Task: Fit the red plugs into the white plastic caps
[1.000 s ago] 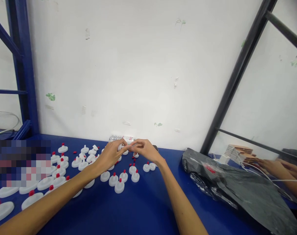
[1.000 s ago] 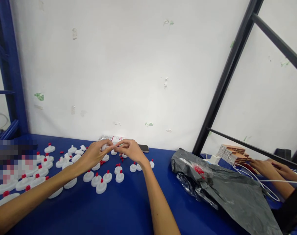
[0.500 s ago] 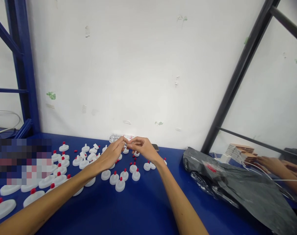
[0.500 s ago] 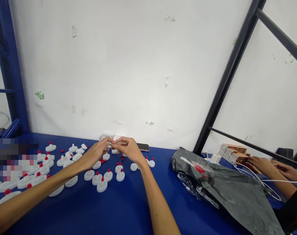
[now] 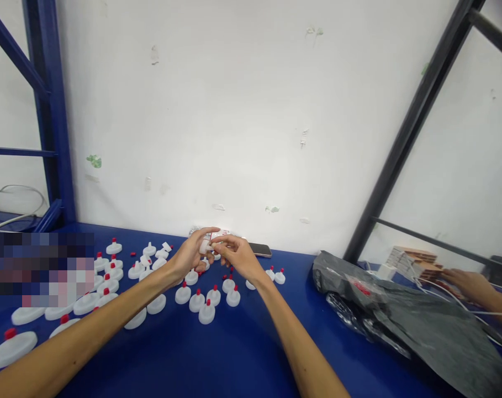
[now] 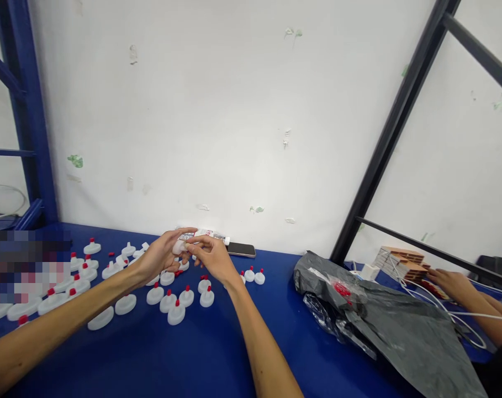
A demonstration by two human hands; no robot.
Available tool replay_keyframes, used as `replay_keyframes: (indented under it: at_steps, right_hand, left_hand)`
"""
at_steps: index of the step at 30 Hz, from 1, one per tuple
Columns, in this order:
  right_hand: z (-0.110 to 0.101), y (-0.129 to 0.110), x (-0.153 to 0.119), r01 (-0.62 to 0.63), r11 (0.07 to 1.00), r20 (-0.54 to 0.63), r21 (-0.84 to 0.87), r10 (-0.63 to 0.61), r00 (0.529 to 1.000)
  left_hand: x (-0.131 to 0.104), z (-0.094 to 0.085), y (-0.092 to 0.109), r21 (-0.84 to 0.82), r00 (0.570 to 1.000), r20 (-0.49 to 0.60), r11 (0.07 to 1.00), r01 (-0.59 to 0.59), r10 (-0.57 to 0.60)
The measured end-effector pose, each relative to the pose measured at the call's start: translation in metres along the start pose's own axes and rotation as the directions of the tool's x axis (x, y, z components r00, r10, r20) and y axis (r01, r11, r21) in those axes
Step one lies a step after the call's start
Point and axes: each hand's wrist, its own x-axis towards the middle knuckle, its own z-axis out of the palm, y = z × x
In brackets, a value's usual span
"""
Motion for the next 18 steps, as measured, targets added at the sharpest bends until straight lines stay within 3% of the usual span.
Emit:
replay_keyframes:
  at_steps: [8,13,18]
  right_hand:
    - [0.0005,0.0026,-0.0024,-0.032,0.999,0.065,-0.01,0.033,0.997]
    - [0.0004,-0.001,-0.004,-0.014,0.997,0.104,-0.08,0.022,0.994]
    - [0.0071,-0.0045,-0.0034,0.062,0.976,0.037,-0.211,-0.055,0.998]
  left_hand:
    - [-0.0094,0.0045,0.0115,-0.191,0.989,0.09,0.973,0.129,-0.113]
    - [-0.0076,0.0007,0.0092,-0.255,0.989,0.088,0.957,0.141,-0.122]
    - [-0.0036,-0.0024,0.0049,-0.261,0.99,0.079,0.956,0.136,-0.12]
